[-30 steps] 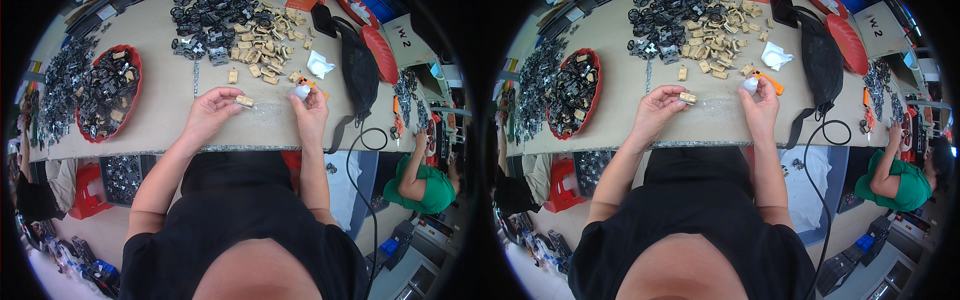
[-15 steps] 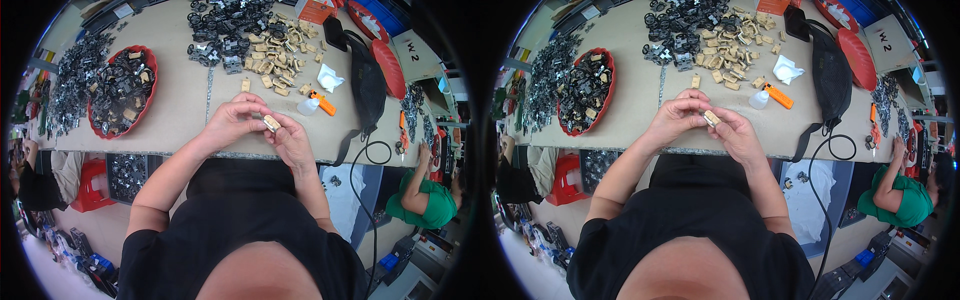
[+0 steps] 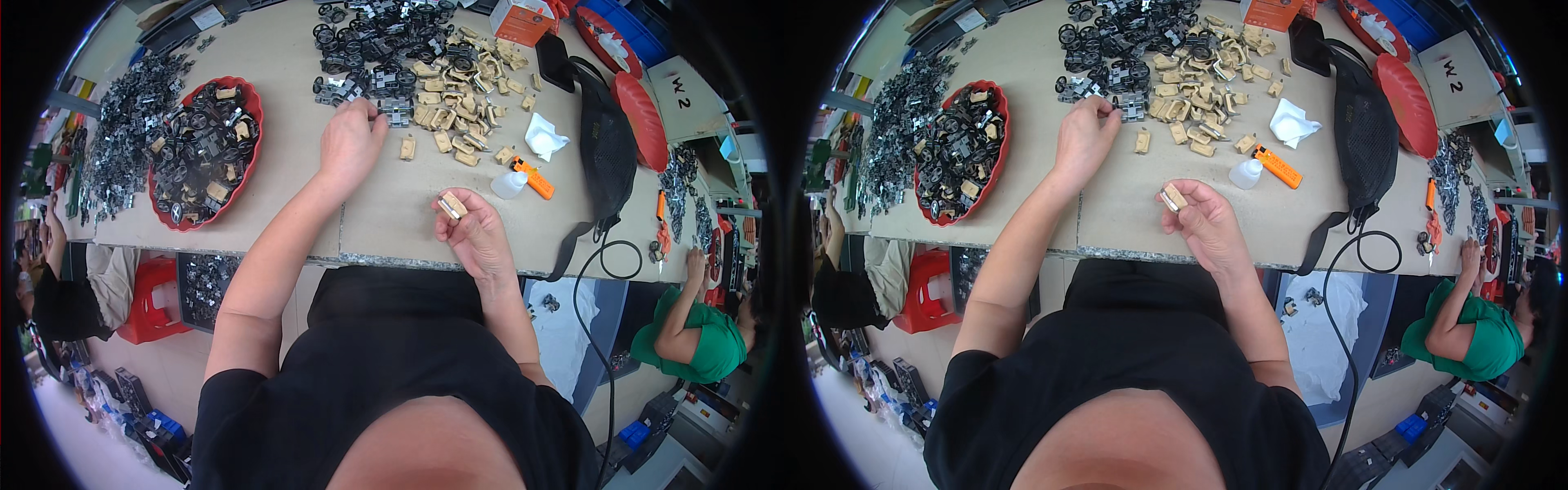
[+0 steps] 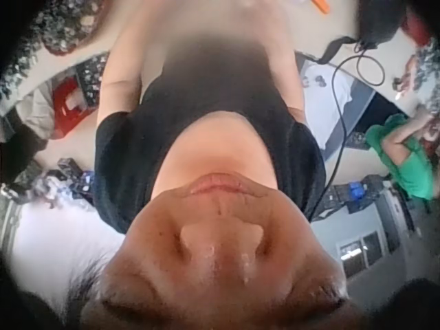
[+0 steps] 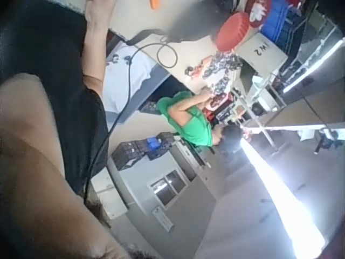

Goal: Manually applying glue and assembling small plastic and metal components for an electronic device.

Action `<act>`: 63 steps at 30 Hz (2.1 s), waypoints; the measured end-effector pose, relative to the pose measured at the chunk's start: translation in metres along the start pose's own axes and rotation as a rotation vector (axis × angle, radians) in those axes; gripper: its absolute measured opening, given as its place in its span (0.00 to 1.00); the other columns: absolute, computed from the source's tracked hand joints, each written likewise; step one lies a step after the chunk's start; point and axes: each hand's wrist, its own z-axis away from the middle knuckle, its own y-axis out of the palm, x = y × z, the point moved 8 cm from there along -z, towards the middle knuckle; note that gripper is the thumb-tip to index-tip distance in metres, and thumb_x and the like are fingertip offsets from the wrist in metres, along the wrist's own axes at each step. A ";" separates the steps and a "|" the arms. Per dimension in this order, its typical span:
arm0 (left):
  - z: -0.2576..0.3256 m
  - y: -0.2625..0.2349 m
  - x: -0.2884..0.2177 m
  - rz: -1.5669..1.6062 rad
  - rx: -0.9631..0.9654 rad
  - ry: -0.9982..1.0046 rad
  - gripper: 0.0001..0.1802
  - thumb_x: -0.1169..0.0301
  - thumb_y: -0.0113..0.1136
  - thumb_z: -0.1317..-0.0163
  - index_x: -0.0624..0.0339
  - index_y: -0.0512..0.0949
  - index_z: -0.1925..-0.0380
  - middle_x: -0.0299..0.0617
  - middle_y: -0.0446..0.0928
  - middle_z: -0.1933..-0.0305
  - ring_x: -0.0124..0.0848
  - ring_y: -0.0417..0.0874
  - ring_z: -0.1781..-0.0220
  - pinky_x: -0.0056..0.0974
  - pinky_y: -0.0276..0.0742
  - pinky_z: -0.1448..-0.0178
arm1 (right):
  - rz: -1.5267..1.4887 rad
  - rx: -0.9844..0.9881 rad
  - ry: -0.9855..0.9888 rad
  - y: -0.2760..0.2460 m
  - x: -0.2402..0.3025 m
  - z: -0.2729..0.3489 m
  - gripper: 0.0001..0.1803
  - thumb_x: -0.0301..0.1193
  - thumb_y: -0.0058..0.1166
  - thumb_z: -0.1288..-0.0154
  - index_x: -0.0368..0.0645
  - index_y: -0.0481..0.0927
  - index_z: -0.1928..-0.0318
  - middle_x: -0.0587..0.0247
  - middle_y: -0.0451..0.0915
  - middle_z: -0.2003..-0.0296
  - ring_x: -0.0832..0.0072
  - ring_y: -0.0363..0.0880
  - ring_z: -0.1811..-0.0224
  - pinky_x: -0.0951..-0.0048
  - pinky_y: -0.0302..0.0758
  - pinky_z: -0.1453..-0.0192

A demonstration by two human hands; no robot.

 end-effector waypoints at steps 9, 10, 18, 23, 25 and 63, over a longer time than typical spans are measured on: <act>0.026 -0.022 -0.020 0.224 -0.034 0.134 0.10 0.75 0.58 0.48 0.62 0.67 0.69 0.51 0.75 0.63 0.48 0.78 0.66 0.45 0.75 0.62 | -0.089 -0.028 0.005 0.016 0.006 -0.018 0.21 0.35 0.52 0.36 0.34 0.69 0.48 0.54 0.75 0.54 0.69 0.76 0.53 0.69 0.72 0.49; 0.039 -0.028 -0.027 0.258 -0.049 0.212 0.10 0.76 0.58 0.48 0.62 0.67 0.69 0.51 0.75 0.62 0.49 0.78 0.65 0.44 0.76 0.62 | -0.096 -0.023 0.006 0.020 0.005 -0.023 0.21 0.35 0.52 0.35 0.34 0.68 0.48 0.54 0.75 0.53 0.69 0.75 0.52 0.68 0.72 0.48; 0.093 -0.017 -0.023 0.899 0.133 0.077 0.10 0.82 0.60 0.48 0.62 0.70 0.67 0.43 0.75 0.59 0.32 0.79 0.57 0.32 0.77 0.56 | -0.069 -0.021 0.009 0.019 -0.009 -0.030 0.24 0.42 0.50 0.35 0.35 0.70 0.49 0.53 0.74 0.52 0.67 0.73 0.49 0.67 0.71 0.46; 0.096 0.005 -0.002 1.405 0.345 -0.341 0.11 0.81 0.55 0.41 0.66 0.71 0.57 0.40 0.71 0.54 0.28 0.77 0.57 0.33 0.79 0.52 | -0.135 0.017 0.024 0.022 -0.008 -0.030 0.21 0.39 0.52 0.36 0.35 0.70 0.51 0.57 0.76 0.56 0.74 0.73 0.53 0.70 0.69 0.47; 0.097 0.008 -0.004 1.408 0.421 -0.355 0.17 0.80 0.55 0.41 0.67 0.70 0.50 0.41 0.70 0.53 0.27 0.76 0.56 0.34 0.79 0.52 | -0.137 0.039 0.025 0.026 -0.008 -0.030 0.21 0.39 0.53 0.37 0.36 0.70 0.52 0.59 0.76 0.57 0.75 0.73 0.54 0.70 0.69 0.47; 0.098 -0.018 -0.006 1.300 0.353 -0.094 0.19 0.85 0.57 0.45 0.66 0.71 0.51 0.44 0.65 0.43 0.31 0.77 0.51 0.33 0.76 0.45 | 0.415 -0.043 0.133 0.019 -0.001 -0.026 0.23 0.18 0.61 0.49 0.32 0.70 0.51 0.59 0.74 0.58 0.81 0.79 0.65 0.82 0.77 0.58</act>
